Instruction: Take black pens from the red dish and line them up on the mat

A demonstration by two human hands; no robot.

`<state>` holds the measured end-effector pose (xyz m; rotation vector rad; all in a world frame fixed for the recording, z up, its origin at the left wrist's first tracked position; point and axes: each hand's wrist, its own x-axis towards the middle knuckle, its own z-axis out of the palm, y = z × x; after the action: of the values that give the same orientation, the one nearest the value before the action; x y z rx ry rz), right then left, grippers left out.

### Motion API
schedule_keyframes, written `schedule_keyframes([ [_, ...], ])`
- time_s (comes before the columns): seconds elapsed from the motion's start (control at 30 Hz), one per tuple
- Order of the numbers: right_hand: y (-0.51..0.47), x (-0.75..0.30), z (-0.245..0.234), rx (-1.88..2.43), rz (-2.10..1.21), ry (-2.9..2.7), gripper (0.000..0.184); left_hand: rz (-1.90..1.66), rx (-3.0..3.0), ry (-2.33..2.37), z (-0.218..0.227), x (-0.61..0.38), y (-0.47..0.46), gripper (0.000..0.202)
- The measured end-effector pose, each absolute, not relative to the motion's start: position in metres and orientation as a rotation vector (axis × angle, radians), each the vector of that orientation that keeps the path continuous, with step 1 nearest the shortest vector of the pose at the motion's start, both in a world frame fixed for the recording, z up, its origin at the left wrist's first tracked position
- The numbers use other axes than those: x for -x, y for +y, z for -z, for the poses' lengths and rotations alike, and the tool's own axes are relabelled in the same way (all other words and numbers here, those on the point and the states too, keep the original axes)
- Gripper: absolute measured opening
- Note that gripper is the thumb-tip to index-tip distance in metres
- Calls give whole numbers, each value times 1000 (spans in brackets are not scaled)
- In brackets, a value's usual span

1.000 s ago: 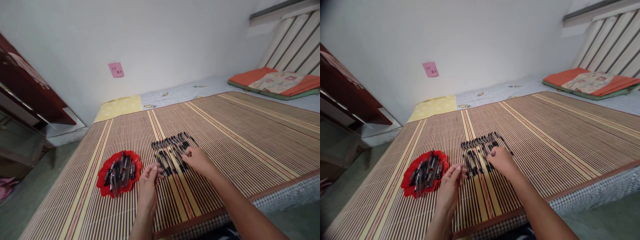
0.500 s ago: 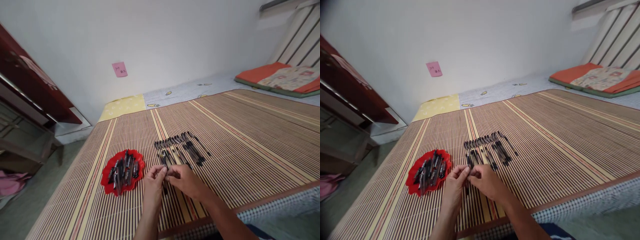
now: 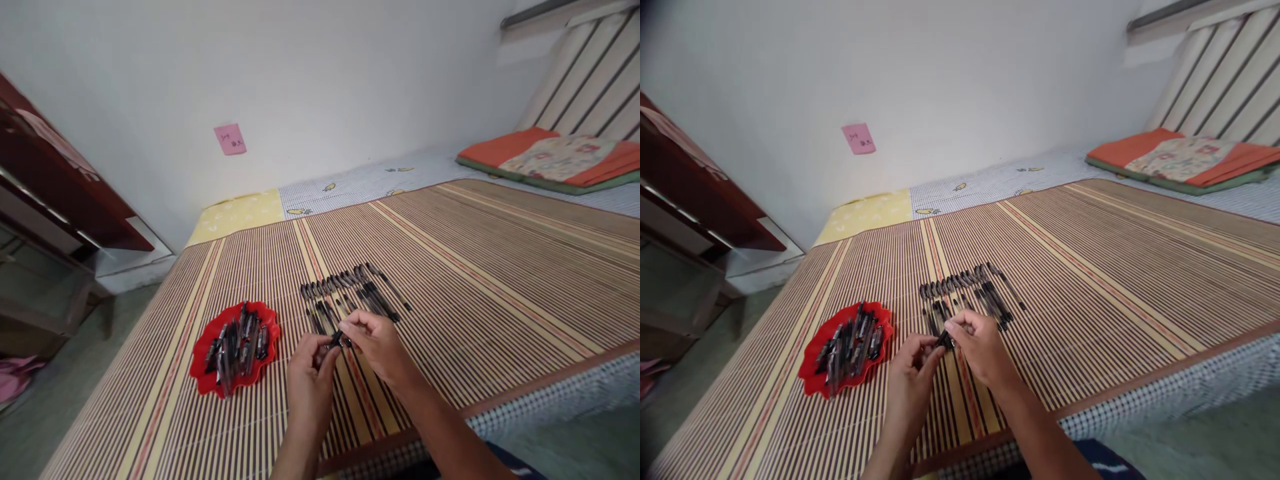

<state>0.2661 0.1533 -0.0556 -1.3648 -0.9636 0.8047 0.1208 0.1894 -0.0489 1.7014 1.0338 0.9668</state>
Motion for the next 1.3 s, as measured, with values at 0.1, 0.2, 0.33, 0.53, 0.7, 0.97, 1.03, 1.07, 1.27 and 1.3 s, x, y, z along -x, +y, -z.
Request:
schedule_keyframes([
  [0.1,150,-270,49,1344,-858,-1009,26,-863,-1602,973,46,-117,190,23],
  [0.2,148,-274,44,1276,-963,-1069,27,-714,-1388,888,44,-115,192,34],
  [0.33,150,-274,48,1263,-996,-988,32,-672,-1344,872,47,-117,192,39],
  [0.53,149,-278,46,1298,-995,-1054,24,-599,-1345,849,48,-116,192,42],
  [0.7,143,-288,41,1229,-1095,-1124,28,-525,-1281,795,46,-112,195,43],
  [0.97,147,-284,47,1290,-1049,-1095,20,-616,-1258,832,46,-119,192,41],
  [1.03,144,-287,44,1253,-1114,-1119,21,-594,-1270,826,46,-118,191,39],
  [1.07,143,-288,42,1238,-1137,-1125,23,-572,-1284,818,45,-118,191,38],
  [1.27,146,-285,50,1296,-1050,-1066,24,-544,-1362,802,48,-115,191,35],
  [1.3,147,-285,52,1309,-1031,-1057,23,-534,-1364,800,50,-116,191,36],
])
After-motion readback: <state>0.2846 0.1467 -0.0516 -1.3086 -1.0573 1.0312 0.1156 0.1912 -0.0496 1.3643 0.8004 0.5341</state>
